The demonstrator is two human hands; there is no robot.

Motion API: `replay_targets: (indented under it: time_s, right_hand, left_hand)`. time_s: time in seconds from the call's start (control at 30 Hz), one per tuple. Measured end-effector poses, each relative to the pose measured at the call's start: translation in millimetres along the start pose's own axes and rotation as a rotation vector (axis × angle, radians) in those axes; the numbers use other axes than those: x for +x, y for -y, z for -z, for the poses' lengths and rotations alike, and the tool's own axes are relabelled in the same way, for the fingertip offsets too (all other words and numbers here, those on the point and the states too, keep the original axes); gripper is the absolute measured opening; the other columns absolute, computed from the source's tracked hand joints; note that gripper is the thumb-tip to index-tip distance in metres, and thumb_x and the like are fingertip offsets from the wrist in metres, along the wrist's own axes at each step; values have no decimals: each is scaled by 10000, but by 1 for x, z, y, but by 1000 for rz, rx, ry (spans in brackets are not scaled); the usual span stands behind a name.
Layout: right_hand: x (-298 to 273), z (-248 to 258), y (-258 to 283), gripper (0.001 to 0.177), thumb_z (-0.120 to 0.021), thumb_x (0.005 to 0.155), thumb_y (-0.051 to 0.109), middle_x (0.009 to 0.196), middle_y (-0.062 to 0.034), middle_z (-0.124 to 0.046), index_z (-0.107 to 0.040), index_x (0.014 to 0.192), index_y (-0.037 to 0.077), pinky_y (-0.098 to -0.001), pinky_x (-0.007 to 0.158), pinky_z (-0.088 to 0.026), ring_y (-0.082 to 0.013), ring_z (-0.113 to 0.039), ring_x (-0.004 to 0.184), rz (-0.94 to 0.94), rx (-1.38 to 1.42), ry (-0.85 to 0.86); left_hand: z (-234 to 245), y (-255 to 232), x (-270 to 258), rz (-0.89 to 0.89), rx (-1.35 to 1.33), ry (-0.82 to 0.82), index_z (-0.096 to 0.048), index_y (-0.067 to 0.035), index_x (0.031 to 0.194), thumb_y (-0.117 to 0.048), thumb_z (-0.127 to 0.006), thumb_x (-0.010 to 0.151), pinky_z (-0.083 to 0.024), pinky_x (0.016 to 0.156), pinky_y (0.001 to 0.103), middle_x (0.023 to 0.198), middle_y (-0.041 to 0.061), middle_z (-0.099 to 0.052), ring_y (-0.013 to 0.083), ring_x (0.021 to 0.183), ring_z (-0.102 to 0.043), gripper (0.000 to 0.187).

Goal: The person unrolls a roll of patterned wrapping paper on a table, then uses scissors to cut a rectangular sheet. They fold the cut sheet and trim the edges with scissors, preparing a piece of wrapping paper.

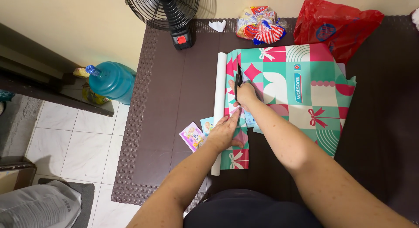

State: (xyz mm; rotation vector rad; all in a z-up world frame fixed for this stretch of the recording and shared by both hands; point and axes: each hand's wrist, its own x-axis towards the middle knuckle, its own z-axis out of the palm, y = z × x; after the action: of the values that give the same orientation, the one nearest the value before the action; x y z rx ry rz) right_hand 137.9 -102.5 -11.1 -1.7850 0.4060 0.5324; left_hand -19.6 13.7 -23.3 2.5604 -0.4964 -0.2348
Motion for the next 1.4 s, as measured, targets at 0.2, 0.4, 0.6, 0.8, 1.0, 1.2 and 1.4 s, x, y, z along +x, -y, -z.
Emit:
replay_targets:
  time_s: [0.2,0.4,0.6,0.8,1.0,1.2,1.4]
  right_hand:
    - [21,8,4,626,-680,911,582,661,-85,-533,-610,939,-40,-361,359,-336,-232,-554,422,24,13,58]
    - [37,16,1,580,-694,916,527,636,-79,-613,-671,847,-48,-353,367,-483,-203,-598,450,209,67,-55]
    - [35,50,9,527,-699,933,513,660,-88,-582,-662,847,-5,-333,393,-466,-195,-592,443,168,42,-23]
    - [-26,33,-68,531,-875,732,482,784,-145,-727,-684,911,20,-420,705,-557,-279,-713,733,440,-404,-71]
    - [-65,-2,-107,317,-835,820,282,828,-200,-709,-675,903,21,-465,717,-529,-374,-679,799,497,-491,-336]
    - [-98,24,-96,269,-797,715,61,764,-79,-659,-615,897,-19,-308,609,-505,-142,-609,684,501,-39,-195]
    - [-139,38,-102,244,-769,733,3,778,-31,-662,-616,923,-1,-258,588,-490,-96,-613,674,514,112,-197]
  left_hand:
    - [1,-2,1,17,2,22,-123,-107,1617,-501,-959,462,-350,1176,416,1491,132,-520,430,1370,-464,1479]
    - [-1,-1,-1,9,-19,14,-135,-87,1604,-495,-962,467,-319,1195,409,1521,130,-485,430,1378,-452,1464]
    - [-2,5,-4,-201,-66,-174,-268,-26,1567,-454,-923,559,-289,1219,454,1611,173,-390,386,1460,-435,1276]
    - [-11,2,-15,252,-118,-463,-561,-56,1360,-206,-863,752,-407,1056,509,1551,317,-316,491,1274,-476,695]
    - [2,-5,-10,374,-268,-423,-646,-195,1312,-1,-654,779,-514,993,495,1399,232,-459,481,1133,-584,568]
    - [55,-14,-20,589,-188,-379,-385,-123,1391,-82,-701,755,-539,858,512,1280,252,-541,472,1003,-645,711]
    - [84,-15,-32,755,-310,-448,-378,-50,1368,-166,-708,790,-559,847,462,974,227,-722,406,936,-721,676]
